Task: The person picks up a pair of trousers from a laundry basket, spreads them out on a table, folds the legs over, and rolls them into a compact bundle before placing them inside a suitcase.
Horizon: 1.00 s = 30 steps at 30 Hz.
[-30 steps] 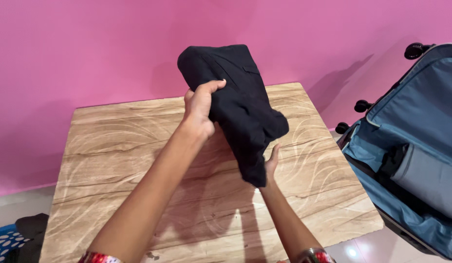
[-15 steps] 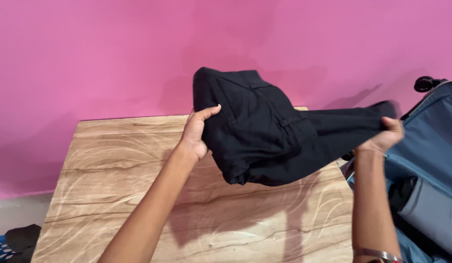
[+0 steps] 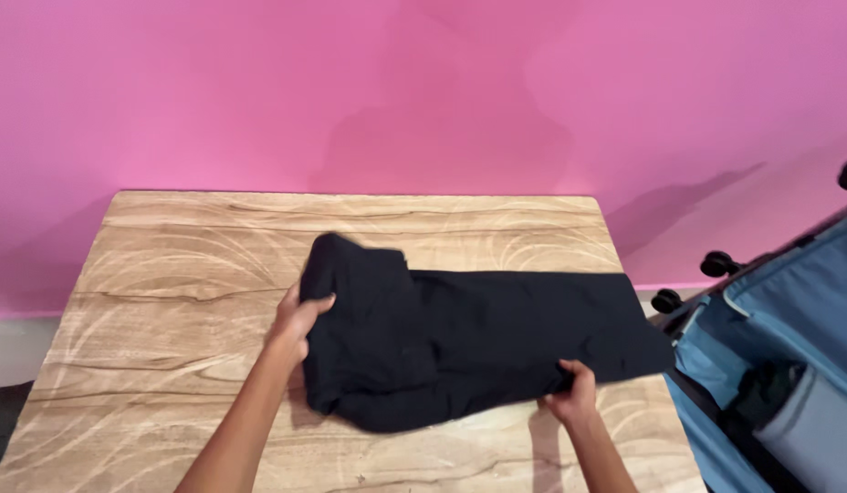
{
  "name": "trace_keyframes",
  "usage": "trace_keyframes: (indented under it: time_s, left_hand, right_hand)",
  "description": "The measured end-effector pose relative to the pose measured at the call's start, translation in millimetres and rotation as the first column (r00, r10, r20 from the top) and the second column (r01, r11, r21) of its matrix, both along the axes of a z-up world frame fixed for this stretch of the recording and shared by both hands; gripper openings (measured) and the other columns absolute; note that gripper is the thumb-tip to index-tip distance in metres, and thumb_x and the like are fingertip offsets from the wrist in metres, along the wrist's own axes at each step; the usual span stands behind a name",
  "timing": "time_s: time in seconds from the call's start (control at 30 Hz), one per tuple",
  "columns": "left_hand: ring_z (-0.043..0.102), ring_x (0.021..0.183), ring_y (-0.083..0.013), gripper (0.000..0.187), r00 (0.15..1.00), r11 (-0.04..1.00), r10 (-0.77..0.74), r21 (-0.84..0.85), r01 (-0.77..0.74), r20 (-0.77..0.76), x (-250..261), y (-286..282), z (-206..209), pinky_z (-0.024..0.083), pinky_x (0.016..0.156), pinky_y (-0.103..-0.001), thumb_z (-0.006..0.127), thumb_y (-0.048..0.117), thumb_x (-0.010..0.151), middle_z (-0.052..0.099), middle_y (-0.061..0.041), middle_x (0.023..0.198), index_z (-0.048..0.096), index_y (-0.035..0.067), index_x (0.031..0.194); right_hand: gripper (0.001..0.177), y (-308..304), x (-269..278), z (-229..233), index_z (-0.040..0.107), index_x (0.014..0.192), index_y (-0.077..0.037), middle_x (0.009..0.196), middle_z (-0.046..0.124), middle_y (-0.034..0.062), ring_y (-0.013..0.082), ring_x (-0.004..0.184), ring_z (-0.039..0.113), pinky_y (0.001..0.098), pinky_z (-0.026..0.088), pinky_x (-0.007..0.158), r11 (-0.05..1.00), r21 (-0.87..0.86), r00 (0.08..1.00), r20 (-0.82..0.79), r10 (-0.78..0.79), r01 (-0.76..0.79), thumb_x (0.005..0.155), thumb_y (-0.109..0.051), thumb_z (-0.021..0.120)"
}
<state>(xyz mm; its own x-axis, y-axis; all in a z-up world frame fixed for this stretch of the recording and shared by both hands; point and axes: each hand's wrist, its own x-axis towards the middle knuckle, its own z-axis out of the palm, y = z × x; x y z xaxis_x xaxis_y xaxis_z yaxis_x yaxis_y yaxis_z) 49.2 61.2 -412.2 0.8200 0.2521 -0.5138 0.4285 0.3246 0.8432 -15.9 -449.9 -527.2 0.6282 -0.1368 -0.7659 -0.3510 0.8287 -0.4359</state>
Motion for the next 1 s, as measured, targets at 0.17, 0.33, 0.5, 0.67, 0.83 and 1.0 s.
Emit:
trace_keyframes:
  time_s: [0.17, 0.33, 0.5, 0.67, 0.83, 1.0]
  left_hand:
    - [0.071, 0.096, -0.028, 0.048, 0.998, 0.996, 0.033, 0.083, -0.029, -0.05, -19, 61, -53, 0.059, 0.084, -0.043, 0.077, -0.001, 0.083, 0.074, -0.015, 0.109, 0.064, 0.002, 0.129]
    - [0.072, 0.097, -0.023, 0.054, 0.999, 0.972, 0.029, 0.23, -0.039, 0.045, -26, 127, -50, 0.059, 0.085, -0.038, 0.078, 0.0, 0.078, 0.075, -0.012, 0.114, 0.065, 0.004, 0.131]
    - [0.069, 0.099, -0.0222, 0.06, 0.994, 0.909, 0.109, 0.408, -0.087, -0.029, -47, 188, -40, 0.057, 0.086, -0.038, 0.081, -0.001, 0.078, 0.073, -0.011, 0.117, 0.065, 0.009, 0.135]
    - [0.071, 0.101, -0.0251, 0.071, 0.985, 0.81, 0.171, 0.565, -0.157, 0.029, -85, 261, -37, 0.058, 0.088, -0.04, 0.079, 0.006, 0.077, 0.073, -0.01, 0.12, 0.062, 0.017, 0.145]
    - [0.045, 0.136, -0.0476, 0.103, 0.931, 0.221, -0.318, 0.941, 0.257, -0.18, -131, 255, -20, 0.041, 0.112, -0.049, 0.09, 0.054, 0.064, 0.039, -0.033, 0.149, 0.051, 0.01, 0.149]
    - [0.015, 0.151, -0.0521, 0.144, 0.833, 0.039, -0.457, 0.928, 0.37, -0.312, -174, 230, 12, 0.025, 0.116, -0.051, 0.097, 0.057, 0.044, 0.003, -0.032, 0.164, 0.02, 0.019, 0.16]
  right_hand:
    - [0.024, -8, 0, 0, 0.067, 0.113, -0.013, 0.114, 0.072, 0.0047, 0.0237, 0.101, 0.069, 0.0415, 0.057, 0.095, 0.986, -0.144, 0.995, -0.039, -0.094, 0.087, 0.096, -0.029, 0.066]
    - [0.027, -17, 2, 6, 0.058, 0.12, -0.012, 0.104, 0.069, 0.0054, 0.0251, 0.093, 0.068, 0.0444, 0.059, 0.079, 0.928, -0.359, 0.993, -0.017, -0.114, 0.101, 0.095, -0.017, 0.067]
    - [0.046, 0, -16, 1, 0.05, 0.132, -0.012, 0.098, 0.064, 0.0054, 0.0201, 0.076, 0.062, 0.0371, 0.055, 0.058, 0.812, -0.578, 0.996, 0.063, -0.061, 0.086, 0.092, -0.006, 0.071]
    - [0.07, 52, -29, 5, 0.038, 0.147, -0.012, 0.1, 0.061, 0.0099, 0.021, 0.078, 0.057, 0.0376, 0.053, 0.065, 0.739, -0.673, 0.982, 0.161, 0.096, 0.038, 0.087, 0.001, 0.071]
    - [0.073, 155, -38, 42, 0.042, 0.146, -0.002, 0.127, 0.053, 0.0202, 0.034, 0.119, 0.052, 0.0477, 0.044, 0.103, -0.134, -0.975, 0.984, 0.178, 0.025, 0.179, 0.082, 0.004, 0.074]
    - [0.034, 338, -39, 87, 0.063, 0.127, -0.003, 0.12, 0.066, 0.0101, 0.0188, 0.108, 0.067, 0.0328, 0.056, 0.091, 0.175, -0.954, 0.75, 0.298, 0.591, 0.241, 0.093, -0.009, 0.069]
